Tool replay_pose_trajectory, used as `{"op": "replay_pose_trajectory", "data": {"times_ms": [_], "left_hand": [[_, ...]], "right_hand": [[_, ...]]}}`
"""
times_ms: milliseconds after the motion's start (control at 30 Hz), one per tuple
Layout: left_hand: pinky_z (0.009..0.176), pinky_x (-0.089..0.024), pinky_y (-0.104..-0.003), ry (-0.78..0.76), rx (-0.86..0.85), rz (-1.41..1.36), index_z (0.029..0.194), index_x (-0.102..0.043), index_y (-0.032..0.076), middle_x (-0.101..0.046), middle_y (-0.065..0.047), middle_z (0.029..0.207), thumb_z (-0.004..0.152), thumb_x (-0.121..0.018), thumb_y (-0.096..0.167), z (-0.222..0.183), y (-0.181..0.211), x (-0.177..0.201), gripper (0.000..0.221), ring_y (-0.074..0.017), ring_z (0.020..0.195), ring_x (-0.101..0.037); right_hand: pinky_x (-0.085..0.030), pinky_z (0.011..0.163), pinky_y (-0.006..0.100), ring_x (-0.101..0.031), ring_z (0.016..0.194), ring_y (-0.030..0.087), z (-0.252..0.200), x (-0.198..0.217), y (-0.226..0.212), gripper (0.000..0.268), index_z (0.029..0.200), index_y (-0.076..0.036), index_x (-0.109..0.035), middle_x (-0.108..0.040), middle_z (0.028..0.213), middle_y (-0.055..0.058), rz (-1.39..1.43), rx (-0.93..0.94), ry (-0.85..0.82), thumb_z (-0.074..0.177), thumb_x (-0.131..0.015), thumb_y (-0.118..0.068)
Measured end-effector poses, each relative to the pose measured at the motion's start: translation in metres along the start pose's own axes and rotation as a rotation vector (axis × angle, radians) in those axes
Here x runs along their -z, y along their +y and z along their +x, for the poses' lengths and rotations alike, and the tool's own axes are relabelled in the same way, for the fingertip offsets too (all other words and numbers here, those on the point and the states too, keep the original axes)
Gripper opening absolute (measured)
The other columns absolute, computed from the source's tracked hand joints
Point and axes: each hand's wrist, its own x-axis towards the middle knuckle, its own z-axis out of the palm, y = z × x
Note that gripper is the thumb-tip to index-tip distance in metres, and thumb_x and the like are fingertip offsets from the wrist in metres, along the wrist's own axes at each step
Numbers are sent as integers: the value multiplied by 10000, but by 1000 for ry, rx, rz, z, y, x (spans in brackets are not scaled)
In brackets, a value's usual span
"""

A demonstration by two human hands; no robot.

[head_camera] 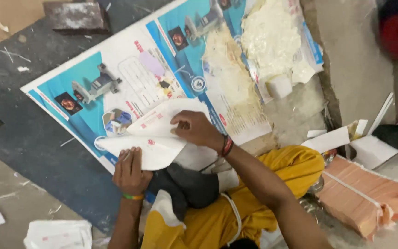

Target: Manually folding and gluing paper into envelopes and stacking them.

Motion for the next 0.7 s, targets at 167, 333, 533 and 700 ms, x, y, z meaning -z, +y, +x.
{"op": "replay_pose_trajectory", "data": {"times_ms": [167, 333, 533, 700], "left_hand": [[989, -615, -471, 23, 91, 0, 1107, -748, -47, -726, -183, 1081, 802, -610, -56, 5, 11, -5, 335, -359, 1009, -722], [1002, -604, -461, 29, 132, 2, 1117, -743, -33, -723, -184, 1092, 843, -656, -57, -3, 13, -3, 289, -366, 1020, -720], [999, -599, -476, 46, 120, -11, 1118, -747, -33, -728, -188, 1097, 844, -692, -40, -5, 11, -9, 280, -371, 1030, -721], [1002, -601, -486, 74, 133, 0, 1101, -732, -30, -709, -176, 1065, 864, -718, -16, -6, 11, -11, 238, -361, 1010, -715]], "right_hand": [[-575, 810, 266, -694, 914, 101, -5, -8, -18, 498, 1297, -90, -586, -714, 1067, 37, 275, -108, 106, 861, -807, -182], [-549, 683, 293, -647, 754, 154, -2, -7, -13, 501, 1205, -31, -716, -730, 1020, 104, 70, 41, 120, 762, -886, -191], [-560, 913, 203, -671, 1042, 30, -7, -1, -16, 778, 1417, -178, -470, -671, 1209, -46, 625, -39, 10, 770, -896, -243], [-589, 766, 265, -665, 918, 64, -4, 9, -29, 790, 1422, -84, -456, -643, 1170, 17, 452, 124, 19, 768, -856, -274]]}}
